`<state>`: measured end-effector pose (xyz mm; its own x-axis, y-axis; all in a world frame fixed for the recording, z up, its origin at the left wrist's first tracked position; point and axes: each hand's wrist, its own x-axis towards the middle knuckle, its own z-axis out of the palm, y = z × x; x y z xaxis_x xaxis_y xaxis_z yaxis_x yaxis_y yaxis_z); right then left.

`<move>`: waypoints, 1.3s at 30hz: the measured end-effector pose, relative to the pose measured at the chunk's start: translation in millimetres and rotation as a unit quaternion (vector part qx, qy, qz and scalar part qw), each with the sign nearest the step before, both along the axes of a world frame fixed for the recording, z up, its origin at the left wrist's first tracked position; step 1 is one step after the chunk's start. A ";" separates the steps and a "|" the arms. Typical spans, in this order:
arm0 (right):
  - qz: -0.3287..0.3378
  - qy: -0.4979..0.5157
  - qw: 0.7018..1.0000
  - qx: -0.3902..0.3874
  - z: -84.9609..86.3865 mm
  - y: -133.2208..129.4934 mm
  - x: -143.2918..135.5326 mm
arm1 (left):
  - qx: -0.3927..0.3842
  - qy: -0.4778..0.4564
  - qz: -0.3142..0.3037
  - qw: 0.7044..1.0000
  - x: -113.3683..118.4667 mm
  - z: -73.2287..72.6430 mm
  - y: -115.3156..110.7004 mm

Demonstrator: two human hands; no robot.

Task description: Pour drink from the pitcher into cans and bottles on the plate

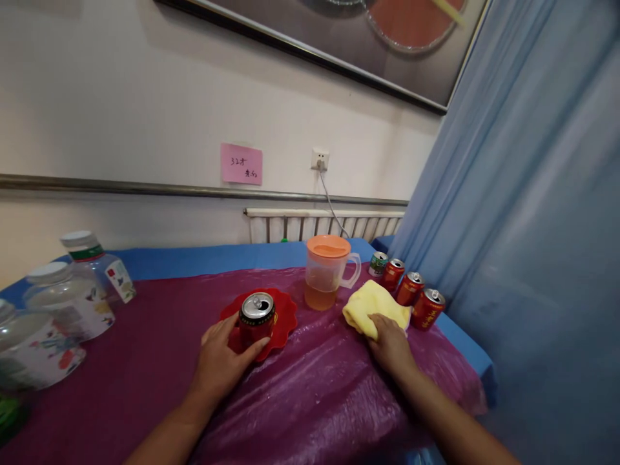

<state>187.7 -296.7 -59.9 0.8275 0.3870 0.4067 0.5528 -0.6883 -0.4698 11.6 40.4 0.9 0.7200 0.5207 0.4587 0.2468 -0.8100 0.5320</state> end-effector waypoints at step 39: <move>0.159 0.026 0.984 -0.079 53.0 15.9 -70.2 | -0.006 -0.011 0.008 1.000 0.5 4.9 -3.2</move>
<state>117.5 -280.8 -6.9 0.6726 0.6846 0.2810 0.7300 -0.5514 -0.4039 12.1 37.1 5.7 0.7017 0.5376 0.4676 0.2479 -0.7995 0.5472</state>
